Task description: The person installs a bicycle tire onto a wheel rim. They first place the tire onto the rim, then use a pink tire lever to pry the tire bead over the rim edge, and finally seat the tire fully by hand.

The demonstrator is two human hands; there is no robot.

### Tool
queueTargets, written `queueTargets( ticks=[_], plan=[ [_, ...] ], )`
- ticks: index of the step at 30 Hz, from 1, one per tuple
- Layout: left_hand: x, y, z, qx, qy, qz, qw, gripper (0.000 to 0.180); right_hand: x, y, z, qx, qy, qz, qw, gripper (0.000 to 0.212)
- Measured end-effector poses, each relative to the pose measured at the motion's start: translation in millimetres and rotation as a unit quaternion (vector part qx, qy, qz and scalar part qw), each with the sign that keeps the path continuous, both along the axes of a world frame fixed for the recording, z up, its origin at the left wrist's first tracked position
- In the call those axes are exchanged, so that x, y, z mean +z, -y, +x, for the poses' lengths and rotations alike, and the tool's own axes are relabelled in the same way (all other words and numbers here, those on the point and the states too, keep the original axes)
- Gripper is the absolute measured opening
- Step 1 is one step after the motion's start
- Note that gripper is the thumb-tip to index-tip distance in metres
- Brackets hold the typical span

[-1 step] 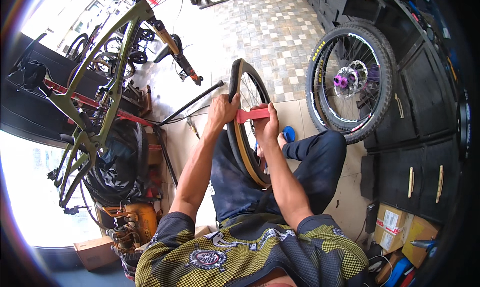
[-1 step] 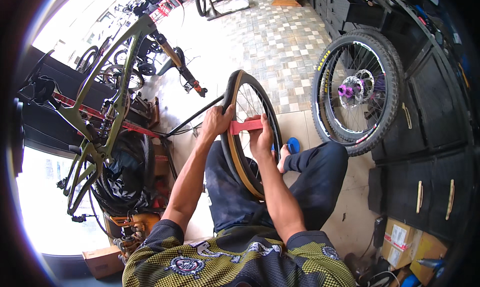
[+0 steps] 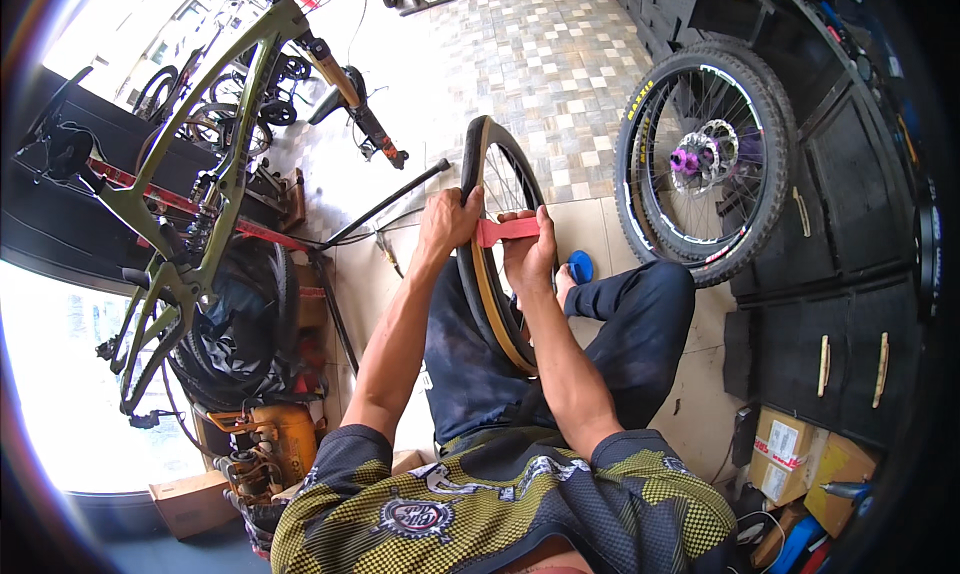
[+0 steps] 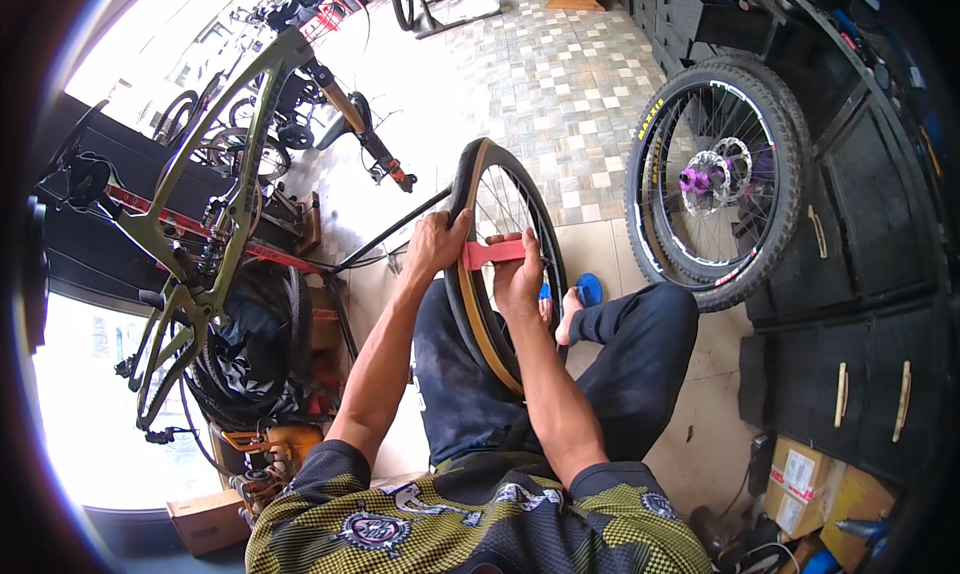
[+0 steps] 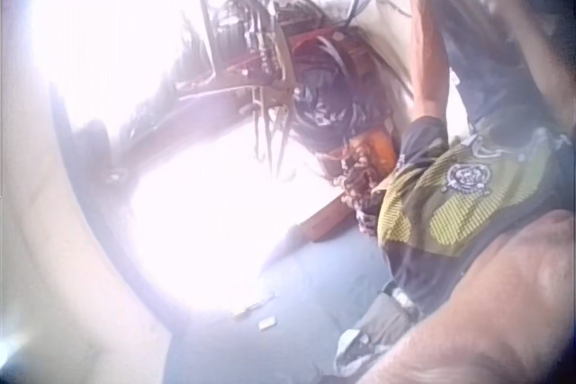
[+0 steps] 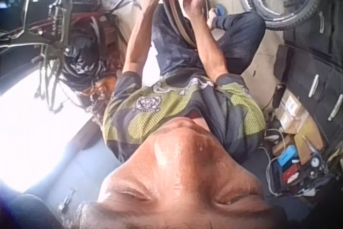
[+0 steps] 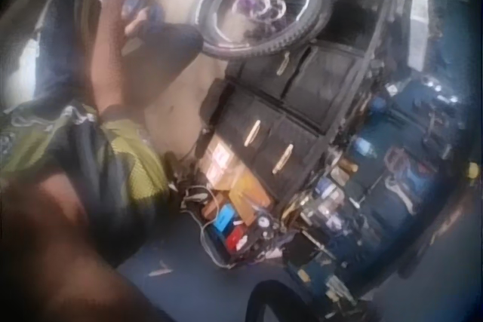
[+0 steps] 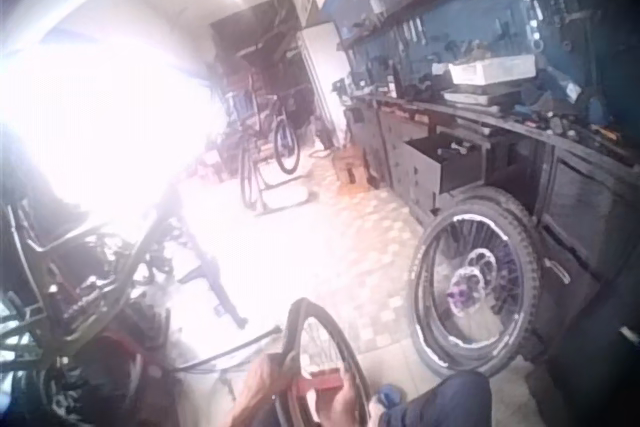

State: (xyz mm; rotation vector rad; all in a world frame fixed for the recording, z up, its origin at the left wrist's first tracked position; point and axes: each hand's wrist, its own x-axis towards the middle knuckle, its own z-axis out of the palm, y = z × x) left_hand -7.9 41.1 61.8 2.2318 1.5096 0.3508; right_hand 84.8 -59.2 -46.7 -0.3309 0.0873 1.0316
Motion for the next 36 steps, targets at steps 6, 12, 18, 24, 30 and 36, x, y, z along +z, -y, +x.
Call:
queueTargets(
  ticks=[6, 12, 18, 24, 30, 36],
  plan=[
    [-35, 3, -21, -0.001, 0.159, -0.003, 0.987, 0.058, 24, -16, -11, -0.029, -0.114, 0.009, 0.993, 0.043],
    [-74, 1, -27, 0.037, 0.336, -0.101, 0.936, 0.048, 18, 6, -4, 0.000, -0.069, -0.016, 0.997, 0.040],
    [-88, -6, -25, 0.034, 0.384, -0.111, 0.916, 0.042, 29, -10, -1, 0.011, -0.139, 0.077, 0.987, 0.052],
    [-88, 1, -21, 0.059, 0.427, -0.118, 0.894, 0.049, 31, -9, -4, 0.020, -0.133, 0.054, 0.989, 0.055],
    [-81, 15, -8, 0.055, 0.412, -0.133, 0.900, 0.050, 24, 9, 8, 0.013, -0.080, 0.110, 0.991, 0.053],
    [-74, 0, -2, 0.093, 0.391, -0.110, 0.909, 0.053, 37, 36, -14, 0.084, -0.256, 0.171, 0.948, 0.057]
  ],
)
